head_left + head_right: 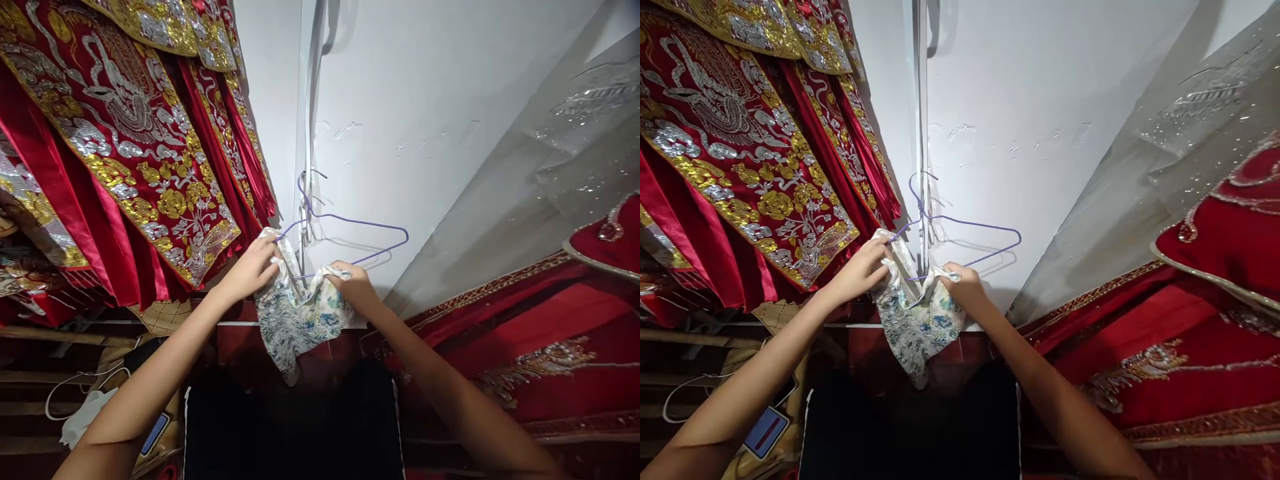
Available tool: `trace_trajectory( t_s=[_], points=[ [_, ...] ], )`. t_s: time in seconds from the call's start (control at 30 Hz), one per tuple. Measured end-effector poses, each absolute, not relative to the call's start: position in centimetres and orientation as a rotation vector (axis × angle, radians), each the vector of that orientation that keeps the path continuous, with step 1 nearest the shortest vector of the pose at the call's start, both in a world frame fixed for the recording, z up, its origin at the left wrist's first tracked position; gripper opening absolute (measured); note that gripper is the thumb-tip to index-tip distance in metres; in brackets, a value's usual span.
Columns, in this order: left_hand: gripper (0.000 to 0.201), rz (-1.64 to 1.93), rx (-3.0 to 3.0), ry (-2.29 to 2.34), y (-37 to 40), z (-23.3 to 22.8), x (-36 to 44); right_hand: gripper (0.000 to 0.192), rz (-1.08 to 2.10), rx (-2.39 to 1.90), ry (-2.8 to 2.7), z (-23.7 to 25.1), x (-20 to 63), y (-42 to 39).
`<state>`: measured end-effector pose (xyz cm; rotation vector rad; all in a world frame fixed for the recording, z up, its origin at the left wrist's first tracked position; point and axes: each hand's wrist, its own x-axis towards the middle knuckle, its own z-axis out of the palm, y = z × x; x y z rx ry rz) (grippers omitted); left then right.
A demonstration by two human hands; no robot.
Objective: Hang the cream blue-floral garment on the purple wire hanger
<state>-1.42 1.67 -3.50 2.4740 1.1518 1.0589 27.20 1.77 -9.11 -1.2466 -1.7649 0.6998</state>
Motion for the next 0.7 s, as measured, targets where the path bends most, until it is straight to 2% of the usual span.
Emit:
trace_trajectory(
  t_s=[0.1,0.17,0.23,0.27,0.33,0.47,0.57,0.63,0.7],
  points=[
    [0.035,1.217,2.386,1.206,3.0,-3.1,-1.1,0.022,0.769,-1.128,-1.879,-8.3,27.1,0.6],
    [0.041,1.238,2.378,1.241,3.9,-2.8,-1.8,0.04,0.676,-1.184,-1.829,-7.1,28.2,0.6],
    [0.04,1.217,2.432,1.294,4.6,-2.4,-2.8,0.064,0.482,-1.295,-1.673,-5.9,30.1,1.1],
    [0.038,1.207,2.465,1.312,4.9,-2.2,-3.2,0.069,0.401,-1.343,-1.598,-5.2,31.3,1.5],
    [0.033,1.198,2.515,1.307,5.2,-1.7,-3.8,0.064,0.406,-1.401,-1.572,-4.0,33.8,2.2],
    [0.021,1.293,2.429,1.425,5.5,-1.8,-4.8,0.039,0.935,-1.353,-1.872,-1.5,37.5,2.7],
    [0.028,1.338,2.222,1.594,5.8,-3.0,-5.3,0.042,1.196,-1.249,-1.861,-0.7,37.7,2.5],
    [0.032,1.312,2.155,1.592,6.0,-3.8,-4.9,0.044,1.229,-1.158,-1.757,-1.3,36.1,2.4],
    [0.035,1.292,2.163,1.515,6.1,-4.3,-4.0,0.041,1.086,-1.124,-1.67,-2.9,33.7,2.1]
  ],
)
